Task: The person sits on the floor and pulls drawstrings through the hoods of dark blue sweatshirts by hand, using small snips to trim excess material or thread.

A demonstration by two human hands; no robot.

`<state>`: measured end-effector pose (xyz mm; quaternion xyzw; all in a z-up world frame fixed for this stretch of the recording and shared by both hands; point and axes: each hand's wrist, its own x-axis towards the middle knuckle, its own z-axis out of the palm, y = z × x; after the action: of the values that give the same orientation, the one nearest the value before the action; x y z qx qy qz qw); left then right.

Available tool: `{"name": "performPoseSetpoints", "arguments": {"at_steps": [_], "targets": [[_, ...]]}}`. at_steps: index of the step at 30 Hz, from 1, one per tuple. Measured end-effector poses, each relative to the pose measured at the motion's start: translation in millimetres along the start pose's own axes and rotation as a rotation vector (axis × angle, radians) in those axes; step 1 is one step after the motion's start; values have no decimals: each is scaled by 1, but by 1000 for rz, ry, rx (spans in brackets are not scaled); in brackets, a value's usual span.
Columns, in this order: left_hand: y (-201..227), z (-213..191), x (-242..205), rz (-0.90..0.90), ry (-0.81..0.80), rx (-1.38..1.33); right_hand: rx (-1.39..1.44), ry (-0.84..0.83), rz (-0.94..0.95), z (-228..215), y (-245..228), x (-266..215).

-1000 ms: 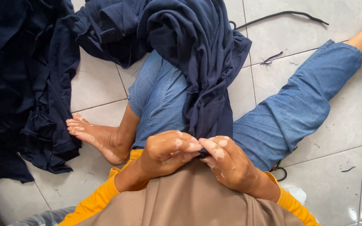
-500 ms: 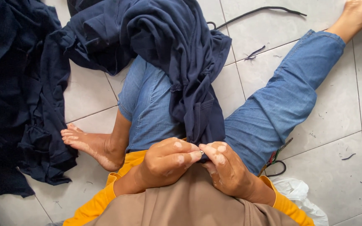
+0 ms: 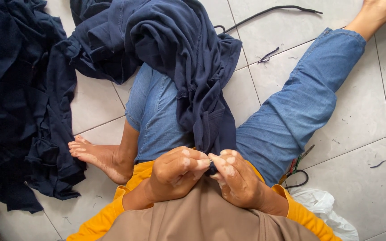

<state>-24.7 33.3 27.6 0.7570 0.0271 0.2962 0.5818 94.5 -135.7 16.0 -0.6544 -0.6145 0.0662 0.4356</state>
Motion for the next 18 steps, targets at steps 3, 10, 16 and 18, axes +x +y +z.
{"name": "performPoseSetpoints", "arguments": {"at_steps": [3, 10, 16, 18], "targets": [[-1, 0, -1, -2, 5, 0, 22, 16, 58, 0, -6, 4], [-3, 4, 4, 101, 18, 48, 46, 49, 118, -1, -6, 1], [-4, 4, 2, 47, -10, 53, 52, 58, 142, -1, -9, 8], [-5, 4, 2, 50, -12, 56, 68, 62, 150, 0, -9, 8]]}}
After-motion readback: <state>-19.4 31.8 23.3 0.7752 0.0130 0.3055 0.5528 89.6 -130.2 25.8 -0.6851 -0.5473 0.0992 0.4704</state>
